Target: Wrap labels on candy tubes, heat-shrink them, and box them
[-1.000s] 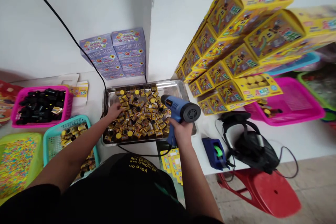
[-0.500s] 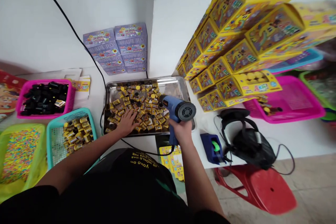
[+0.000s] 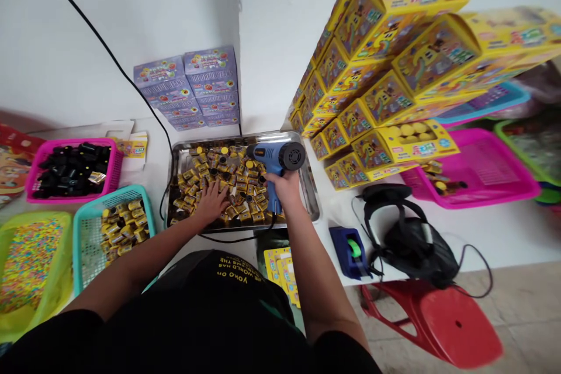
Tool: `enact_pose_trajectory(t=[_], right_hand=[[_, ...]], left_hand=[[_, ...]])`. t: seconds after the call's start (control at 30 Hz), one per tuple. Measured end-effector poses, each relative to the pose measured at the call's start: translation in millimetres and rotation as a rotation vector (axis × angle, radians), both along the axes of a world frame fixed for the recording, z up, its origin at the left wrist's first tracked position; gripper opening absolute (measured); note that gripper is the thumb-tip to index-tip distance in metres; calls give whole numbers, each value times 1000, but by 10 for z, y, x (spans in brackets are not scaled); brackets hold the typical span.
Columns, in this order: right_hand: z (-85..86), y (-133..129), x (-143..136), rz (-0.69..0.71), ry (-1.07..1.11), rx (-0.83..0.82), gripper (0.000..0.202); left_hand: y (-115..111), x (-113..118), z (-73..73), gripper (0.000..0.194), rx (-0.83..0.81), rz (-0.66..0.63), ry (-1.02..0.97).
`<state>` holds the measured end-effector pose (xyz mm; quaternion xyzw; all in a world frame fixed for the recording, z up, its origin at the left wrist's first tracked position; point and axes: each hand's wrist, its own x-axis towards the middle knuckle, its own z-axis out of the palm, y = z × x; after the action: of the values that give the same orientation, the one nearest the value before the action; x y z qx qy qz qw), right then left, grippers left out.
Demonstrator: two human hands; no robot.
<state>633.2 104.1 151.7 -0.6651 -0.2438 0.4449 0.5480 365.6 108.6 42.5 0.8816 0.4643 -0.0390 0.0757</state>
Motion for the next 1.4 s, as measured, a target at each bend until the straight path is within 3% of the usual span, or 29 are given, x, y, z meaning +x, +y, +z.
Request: enact_pose_trajectory(t=[0.13,0.3,0.43,0.53,0.67,0.77,0.9,1.03,1.13,1.23,1.3,1.4], right_hand=[[-6,-200,70,-171,-108,-70,29],[42,-695,107,-201,40,-62,35],[83,-1148,119,-194,47,-127,39],[72,-1440,169,-234,-5,-172,39],[41,-1706,236,-334,-15,-273,41],[40,-1775,264,-368,44,-336,41],[42,-1734,284,-359,66,-334,41],[13,-1658,290,-347,-14,-278,39],[7,-1641,287,-347,-105,-260,41],[38,-1669,264,-310,-95,-269,43],[64,-1696,232,-273,-49,-273,40],[88,-1729,175,-266,-22,-252,37]], left_hand=[[301,171,165,59,54,144,-105],[960,885,329,45,-16,-16,-236],[1490,1467,289,56,-64,-63,-156],[1748,1727,208,56,-158,-134,-45],[1920,1857,111,37,-196,-183,36],[1948,1819,77,38,-198,-131,78],[1867,1565,104,45,-201,-74,91],[1646,1118,246,34,-185,-49,-8],[1328,811,396,30,-132,-26,-71],[840,723,472,37,-70,-29,-30],[459,831,426,37,-90,-196,-37],[-29,1169,218,37,-181,-627,-90]])
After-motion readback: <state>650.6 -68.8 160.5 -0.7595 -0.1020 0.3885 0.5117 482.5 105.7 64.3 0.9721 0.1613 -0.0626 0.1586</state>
